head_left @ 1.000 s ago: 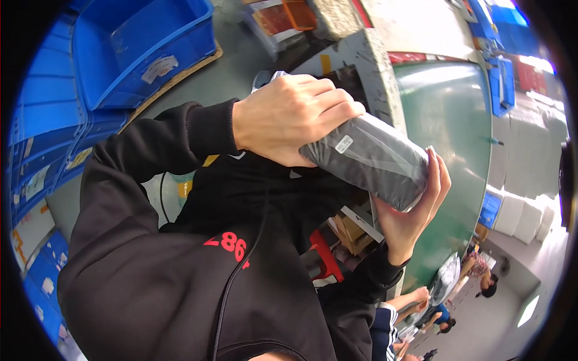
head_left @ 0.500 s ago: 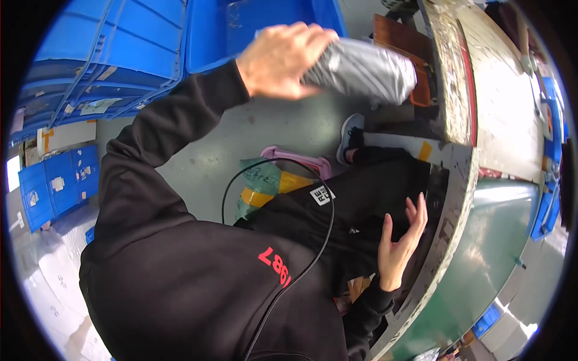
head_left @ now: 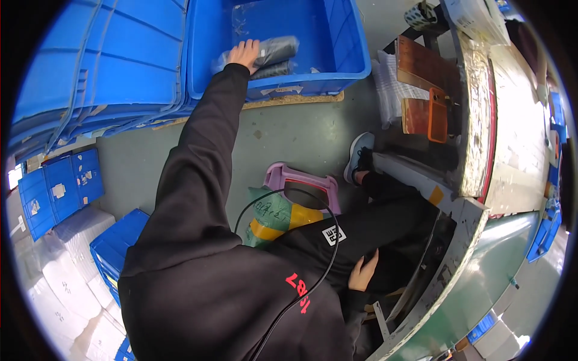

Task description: Packaging products into plastic bags and placing them in storage crates.

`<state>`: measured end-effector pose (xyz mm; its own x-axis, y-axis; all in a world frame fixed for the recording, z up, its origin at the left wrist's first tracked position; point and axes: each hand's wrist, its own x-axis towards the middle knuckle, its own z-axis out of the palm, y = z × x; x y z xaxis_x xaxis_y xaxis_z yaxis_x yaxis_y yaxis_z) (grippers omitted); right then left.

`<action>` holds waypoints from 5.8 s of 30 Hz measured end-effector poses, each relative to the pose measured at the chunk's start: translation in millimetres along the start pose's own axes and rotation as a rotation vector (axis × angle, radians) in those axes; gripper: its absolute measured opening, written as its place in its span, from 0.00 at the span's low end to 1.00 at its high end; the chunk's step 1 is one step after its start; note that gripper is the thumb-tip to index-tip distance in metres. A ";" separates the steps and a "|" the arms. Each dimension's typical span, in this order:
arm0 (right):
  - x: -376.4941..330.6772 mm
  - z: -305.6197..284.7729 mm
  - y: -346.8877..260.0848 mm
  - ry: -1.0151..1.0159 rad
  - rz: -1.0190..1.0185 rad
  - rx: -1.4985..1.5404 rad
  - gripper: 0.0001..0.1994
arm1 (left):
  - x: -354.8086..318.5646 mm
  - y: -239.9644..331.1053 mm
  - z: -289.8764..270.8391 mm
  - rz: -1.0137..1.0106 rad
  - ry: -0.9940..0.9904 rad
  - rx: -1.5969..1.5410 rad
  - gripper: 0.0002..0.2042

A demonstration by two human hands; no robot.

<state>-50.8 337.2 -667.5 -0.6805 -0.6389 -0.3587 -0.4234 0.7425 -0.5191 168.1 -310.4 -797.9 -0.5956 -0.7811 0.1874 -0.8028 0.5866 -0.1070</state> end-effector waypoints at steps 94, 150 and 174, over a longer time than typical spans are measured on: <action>10.1 13.4 -0.6 0.631 0.062 0.719 0.22 | -236.7 358.8 -279.8 0.655 -0.784 -0.687 0.44; 34.7 27.5 304.1 -0.216 -0.150 0.673 0.36 | -99.2 494.7 -188.7 2.703 -0.353 -1.059 0.29; 1.9 -60.2 191.9 0.210 -0.275 0.012 0.22 | -121.3 469.9 -229.0 2.499 -0.217 -0.748 0.28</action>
<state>-169.3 490.6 -721.2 -0.6507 -0.7584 -0.0374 -0.6019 0.5452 -0.5835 -130.9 109.0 -647.3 0.0181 0.9636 0.2669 0.9508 -0.0991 0.2935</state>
